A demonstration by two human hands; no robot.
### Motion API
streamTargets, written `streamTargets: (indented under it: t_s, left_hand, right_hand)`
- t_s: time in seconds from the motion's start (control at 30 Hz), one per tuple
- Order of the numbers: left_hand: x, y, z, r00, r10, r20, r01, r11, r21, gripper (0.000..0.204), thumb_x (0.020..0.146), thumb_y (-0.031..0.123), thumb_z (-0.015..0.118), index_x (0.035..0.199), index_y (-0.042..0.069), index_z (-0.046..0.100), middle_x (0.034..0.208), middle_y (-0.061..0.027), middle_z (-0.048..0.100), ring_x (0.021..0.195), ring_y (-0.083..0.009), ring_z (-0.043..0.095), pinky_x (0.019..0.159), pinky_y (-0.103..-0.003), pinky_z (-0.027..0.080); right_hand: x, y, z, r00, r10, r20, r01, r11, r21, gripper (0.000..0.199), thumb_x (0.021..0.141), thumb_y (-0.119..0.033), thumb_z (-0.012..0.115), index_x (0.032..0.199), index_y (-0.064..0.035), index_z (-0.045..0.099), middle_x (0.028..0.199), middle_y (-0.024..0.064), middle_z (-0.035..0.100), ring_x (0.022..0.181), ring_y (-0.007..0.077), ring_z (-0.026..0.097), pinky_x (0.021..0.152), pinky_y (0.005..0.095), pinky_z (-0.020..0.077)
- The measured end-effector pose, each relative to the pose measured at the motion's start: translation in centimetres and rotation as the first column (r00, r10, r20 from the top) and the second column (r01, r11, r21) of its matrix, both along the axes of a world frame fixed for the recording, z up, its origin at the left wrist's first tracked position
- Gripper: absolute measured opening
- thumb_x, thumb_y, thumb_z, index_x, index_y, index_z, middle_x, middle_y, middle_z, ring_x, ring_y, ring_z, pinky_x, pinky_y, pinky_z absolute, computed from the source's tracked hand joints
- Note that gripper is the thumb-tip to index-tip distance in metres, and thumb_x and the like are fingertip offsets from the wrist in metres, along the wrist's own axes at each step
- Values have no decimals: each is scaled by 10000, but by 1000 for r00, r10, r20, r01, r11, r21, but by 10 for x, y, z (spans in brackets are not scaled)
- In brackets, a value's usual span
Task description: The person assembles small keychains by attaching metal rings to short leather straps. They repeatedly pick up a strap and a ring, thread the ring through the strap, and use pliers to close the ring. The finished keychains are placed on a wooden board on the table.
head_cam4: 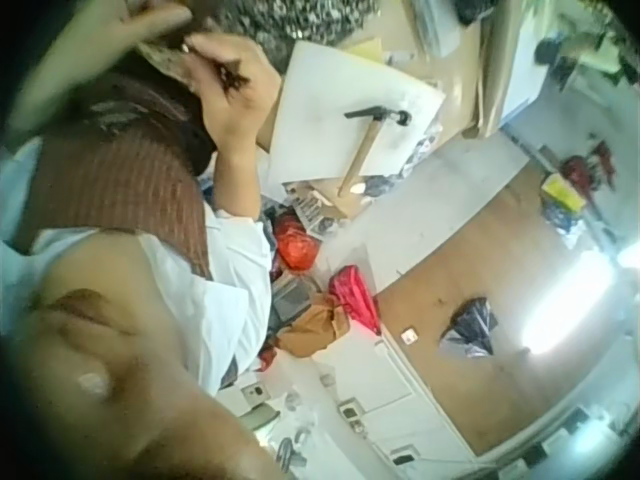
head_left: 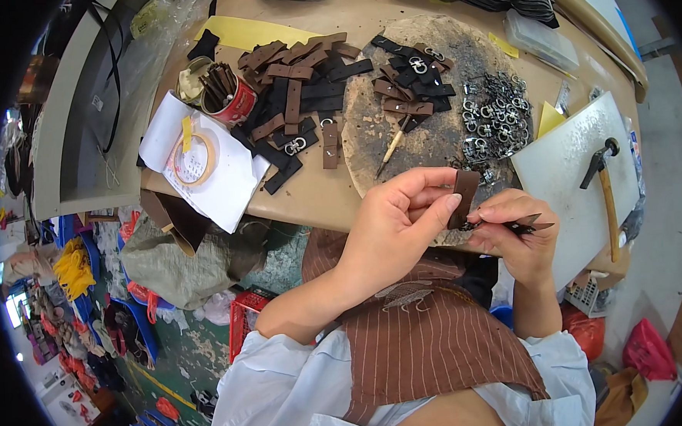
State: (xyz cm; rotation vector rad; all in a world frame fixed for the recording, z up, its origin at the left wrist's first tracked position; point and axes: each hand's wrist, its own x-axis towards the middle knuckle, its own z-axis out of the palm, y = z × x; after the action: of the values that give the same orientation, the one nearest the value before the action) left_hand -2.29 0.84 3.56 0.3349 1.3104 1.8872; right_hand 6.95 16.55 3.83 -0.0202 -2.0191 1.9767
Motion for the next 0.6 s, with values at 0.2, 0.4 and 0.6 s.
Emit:
streamTargets:
  t_s: [0.2, 0.4, 0.6]
  left_hand:
    - [5, -1, -2, 996, -10, -88, 4, 998, -62, 290, 880, 46, 537, 1159, -25, 508, 998, -94, 624, 864, -90, 591, 742, -217, 487]
    - [13, -4, -14, 1000, -17, 21, 20, 992, -123, 294, 887, 57, 530, 1168, -27, 512, 997, -86, 623, 863, -84, 585, 738, -217, 487]
    - [19, -4, -17, 994, -79, -80, 72, 993, -91, 280, 896, 64, 514, 1160, -31, 520, 1017, -71, 617, 873, -88, 583, 743, -222, 494]
  right_hand:
    - [-1, -4, 4, 990, -100, 97, 80, 977, 196, 168, 705, 83, 668, 849, -1, 647, 830, 111, 631, 607, 125, 601, 508, 213, 473]
    - [-3, 0, -6, 998, -63, 19, 52, 930, 365, 162, 675, 33, 713, 818, -23, 662, 780, 71, 607, 628, 115, 573, 537, 215, 441]
    - [1, 2, -4, 996, -25, 90, 3, 972, 235, 155, 660, 42, 721, 776, -26, 643, 771, 59, 596, 650, 109, 567, 547, 205, 436]
